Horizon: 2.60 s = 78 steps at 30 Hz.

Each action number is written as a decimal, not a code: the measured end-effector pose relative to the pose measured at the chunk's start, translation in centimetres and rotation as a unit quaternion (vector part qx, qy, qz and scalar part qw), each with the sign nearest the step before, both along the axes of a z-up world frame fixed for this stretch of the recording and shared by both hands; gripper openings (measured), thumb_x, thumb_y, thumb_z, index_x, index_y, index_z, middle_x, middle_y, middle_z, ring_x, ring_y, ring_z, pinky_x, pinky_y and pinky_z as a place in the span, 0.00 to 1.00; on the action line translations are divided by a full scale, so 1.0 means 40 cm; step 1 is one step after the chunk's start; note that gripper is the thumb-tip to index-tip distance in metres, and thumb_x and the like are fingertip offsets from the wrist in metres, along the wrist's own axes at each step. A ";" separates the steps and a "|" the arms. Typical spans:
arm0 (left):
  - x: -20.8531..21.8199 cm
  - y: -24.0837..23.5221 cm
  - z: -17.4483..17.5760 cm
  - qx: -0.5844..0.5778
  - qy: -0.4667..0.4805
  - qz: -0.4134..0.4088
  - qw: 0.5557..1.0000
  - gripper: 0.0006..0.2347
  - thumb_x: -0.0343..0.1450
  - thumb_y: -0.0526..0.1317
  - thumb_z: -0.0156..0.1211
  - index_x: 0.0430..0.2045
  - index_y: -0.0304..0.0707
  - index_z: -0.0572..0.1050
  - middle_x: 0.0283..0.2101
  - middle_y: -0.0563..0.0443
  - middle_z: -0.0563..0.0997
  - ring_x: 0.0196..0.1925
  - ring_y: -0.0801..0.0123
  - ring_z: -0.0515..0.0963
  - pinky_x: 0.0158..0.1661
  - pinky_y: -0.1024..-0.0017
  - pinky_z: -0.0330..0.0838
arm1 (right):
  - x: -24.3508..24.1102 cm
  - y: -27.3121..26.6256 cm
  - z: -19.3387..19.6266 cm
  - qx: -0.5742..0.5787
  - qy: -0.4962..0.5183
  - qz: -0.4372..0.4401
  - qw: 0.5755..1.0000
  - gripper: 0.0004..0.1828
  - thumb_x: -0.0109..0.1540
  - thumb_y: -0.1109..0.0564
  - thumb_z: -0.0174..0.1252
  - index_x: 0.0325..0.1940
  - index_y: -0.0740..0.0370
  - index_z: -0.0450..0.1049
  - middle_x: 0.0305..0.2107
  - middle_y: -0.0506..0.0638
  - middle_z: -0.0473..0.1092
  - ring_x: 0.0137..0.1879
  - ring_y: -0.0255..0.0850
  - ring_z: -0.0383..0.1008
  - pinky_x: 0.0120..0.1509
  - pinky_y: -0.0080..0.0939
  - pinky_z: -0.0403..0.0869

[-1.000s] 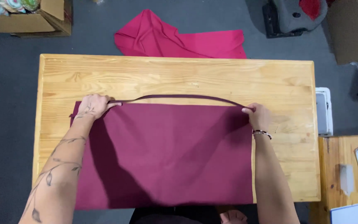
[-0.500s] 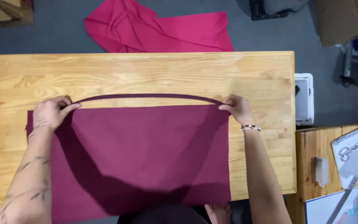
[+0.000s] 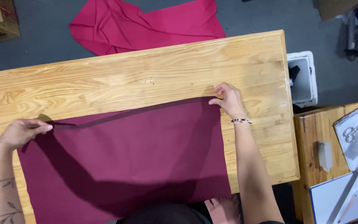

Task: The person folds a large piece of maroon fabric on a wooden table, aligning the edges and smoothing the surface. They then roll the fabric into a tight cylinder and place it on the table.

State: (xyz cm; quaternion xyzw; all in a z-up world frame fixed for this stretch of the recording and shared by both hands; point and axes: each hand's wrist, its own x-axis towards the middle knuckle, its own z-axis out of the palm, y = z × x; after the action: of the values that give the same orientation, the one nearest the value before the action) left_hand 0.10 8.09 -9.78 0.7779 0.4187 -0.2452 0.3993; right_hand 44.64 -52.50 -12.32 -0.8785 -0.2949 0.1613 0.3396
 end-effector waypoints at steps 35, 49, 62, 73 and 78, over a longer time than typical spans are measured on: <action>0.702 -1.186 -0.097 0.232 -0.413 -0.374 0.798 0.22 0.78 0.43 0.45 0.68 0.33 0.63 0.71 0.40 0.64 0.74 0.53 0.62 0.73 0.56 0.53 | -0.322 0.000 0.010 0.129 -0.208 -0.240 0.940 0.12 0.64 0.68 0.60 0.49 0.59 0.82 0.45 0.52 0.78 0.52 0.49 0.80 0.57 0.47 0.78; 0.700 -1.191 -0.109 0.262 -0.394 -0.372 0.799 0.24 0.78 0.46 0.43 0.70 0.37 0.61 0.73 0.44 0.62 0.75 0.57 0.60 0.74 0.58 0.50 | -0.195 -0.316 -0.091 -0.092 -0.113 -0.371 0.917 0.10 0.61 0.53 0.73 0.37 0.54 0.77 0.29 0.48 0.69 0.41 0.50 0.74 0.50 0.48 0.72; 0.699 -1.194 -0.120 0.255 -0.393 -0.368 0.803 0.25 0.77 0.47 0.42 0.72 0.39 0.59 0.73 0.47 0.62 0.75 0.59 0.60 0.74 0.59 0.48 | -0.214 -0.242 -0.007 -0.145 -0.100 -0.292 0.940 0.01 0.67 0.59 0.61 0.42 0.56 0.76 0.34 0.55 0.71 0.47 0.60 0.76 0.51 0.55 0.74; 0.698 -1.193 -0.126 0.258 -0.404 -0.365 0.798 0.25 0.77 0.46 0.41 0.72 0.38 0.59 0.73 0.46 0.63 0.74 0.57 0.61 0.74 0.59 0.50 | -0.208 -0.151 -0.032 -0.124 -0.180 -0.280 0.935 0.08 0.63 0.63 0.59 0.45 0.55 0.75 0.31 0.54 0.70 0.42 0.57 0.78 0.48 0.54 0.75; 0.700 -1.194 -0.127 0.258 -0.405 -0.361 0.800 0.25 0.77 0.46 0.42 0.71 0.38 0.60 0.72 0.46 0.64 0.74 0.57 0.62 0.74 0.59 0.51 | -0.218 -0.124 -0.037 -0.031 -0.157 -0.333 0.929 0.06 0.68 0.58 0.63 0.48 0.50 0.76 0.34 0.45 0.78 0.43 0.45 0.81 0.48 0.42 0.77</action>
State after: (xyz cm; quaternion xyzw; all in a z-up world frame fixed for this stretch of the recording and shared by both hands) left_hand 28.10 -39.67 -14.87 0.9754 -0.0445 0.0825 0.1993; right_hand 35.91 -57.45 -13.79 -0.9505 -0.0301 -0.0915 0.2956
